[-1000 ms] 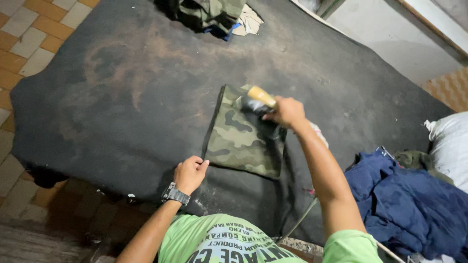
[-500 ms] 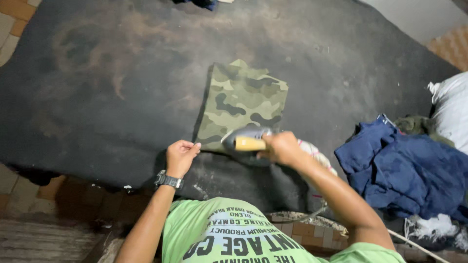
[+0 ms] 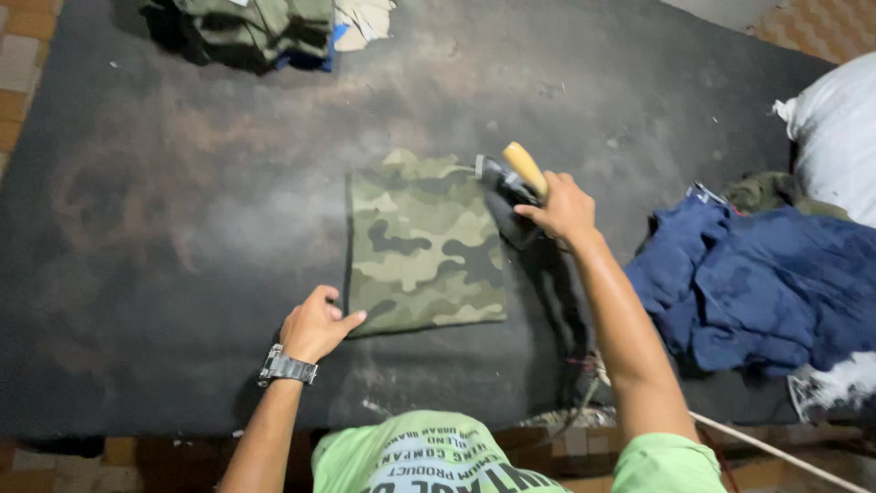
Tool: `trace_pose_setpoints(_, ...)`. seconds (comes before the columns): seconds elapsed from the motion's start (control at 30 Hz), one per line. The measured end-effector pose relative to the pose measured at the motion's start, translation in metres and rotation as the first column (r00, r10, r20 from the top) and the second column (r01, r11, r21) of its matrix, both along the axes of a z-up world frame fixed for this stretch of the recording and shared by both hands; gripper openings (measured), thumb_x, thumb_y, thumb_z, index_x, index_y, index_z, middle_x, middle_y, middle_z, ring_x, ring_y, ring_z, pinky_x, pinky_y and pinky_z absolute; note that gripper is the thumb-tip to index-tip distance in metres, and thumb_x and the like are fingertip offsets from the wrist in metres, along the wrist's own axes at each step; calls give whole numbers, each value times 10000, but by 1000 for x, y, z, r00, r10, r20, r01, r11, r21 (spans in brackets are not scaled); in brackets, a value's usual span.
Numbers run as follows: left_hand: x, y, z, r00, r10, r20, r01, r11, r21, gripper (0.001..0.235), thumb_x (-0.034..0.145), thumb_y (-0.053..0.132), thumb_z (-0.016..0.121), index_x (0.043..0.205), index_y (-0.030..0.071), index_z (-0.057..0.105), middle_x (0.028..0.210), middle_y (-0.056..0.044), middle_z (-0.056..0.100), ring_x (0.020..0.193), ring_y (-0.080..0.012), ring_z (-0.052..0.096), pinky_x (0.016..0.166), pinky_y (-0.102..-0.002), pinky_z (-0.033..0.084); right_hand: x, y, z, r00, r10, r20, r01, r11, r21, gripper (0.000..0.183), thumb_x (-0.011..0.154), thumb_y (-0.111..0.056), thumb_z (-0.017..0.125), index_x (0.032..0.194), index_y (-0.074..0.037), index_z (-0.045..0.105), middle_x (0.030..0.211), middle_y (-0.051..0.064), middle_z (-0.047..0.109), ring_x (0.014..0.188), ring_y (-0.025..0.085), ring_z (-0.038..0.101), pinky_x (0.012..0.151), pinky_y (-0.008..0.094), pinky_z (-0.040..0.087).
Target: The person irons and folds camouflage-patterned shirts on a dark ironing board. They smooth each shirt, use a steam iron to press it, fold it neatly, and place it on a growing stack. The process is repeated for multiple shirts.
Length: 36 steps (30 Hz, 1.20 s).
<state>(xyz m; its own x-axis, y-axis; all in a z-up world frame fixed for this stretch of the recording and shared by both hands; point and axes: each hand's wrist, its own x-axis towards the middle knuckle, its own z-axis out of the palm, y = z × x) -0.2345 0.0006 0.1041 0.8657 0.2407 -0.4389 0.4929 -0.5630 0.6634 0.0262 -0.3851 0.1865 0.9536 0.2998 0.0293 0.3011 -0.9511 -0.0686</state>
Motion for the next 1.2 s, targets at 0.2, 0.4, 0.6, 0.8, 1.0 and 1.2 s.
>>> trace_pose_setpoints(0.2,102,13,-48,915,116,387,-104,993,-51,568,855,433,750,1243,32,647,1090,-169,730,955,-336,704,828,-438,554,18,-29,-2,967,-160,196,194,966,-171,441,794,-381,784,1156,-142,707,1051,134,667,969,366,673,809,496,520)
trace_pose_setpoints(0.4,220,11,-99,898,247,363,-249,968,-42,537,859,409,771,1137,-40,679,957,-233,735,945,-422,702,832,-470,541,8,15,-57,948,-182,261,159,981,108,419,930,-401,738,1200,-83,699,1080,170,700,1041,388,669,870,499,508)
trace_pose_setpoints(0.6,246,26,-120,976,200,91,-164,938,-304,525,911,371,849,946,-108,637,778,-108,586,744,-255,553,665,-427,440,32,58,-119,646,-214,-733,755,318,573,437,882,-391,807,1025,16,738,963,143,761,855,256,707,807,419,556)
trace_pose_setpoints(0.8,237,29,-45,903,208,376,-4,879,-476,361,864,119,791,1133,37,565,792,15,625,703,-74,575,621,-269,485,49,60,-63,673,41,-738,704,269,657,262,886,-159,850,918,-42,617,907,60,688,787,167,658,695,354,515)
trace_pose_setpoints(1.0,162,54,121,667,91,739,153,955,-255,535,945,31,740,1422,42,497,1120,-105,754,942,-127,691,811,-267,534,24,22,39,934,240,-265,265,33,964,230,871,32,774,1063,-62,689,1018,-11,671,975,112,635,881,269,517)
trace_pose_setpoints(1.2,93,32,127,543,-182,820,82,983,163,319,797,-65,667,1084,55,737,1134,-121,751,1068,-326,694,946,-412,534,-30,-6,8,961,275,-38,-50,304,951,346,710,86,767,1011,-59,673,1158,9,622,1045,119,634,885,293,552)
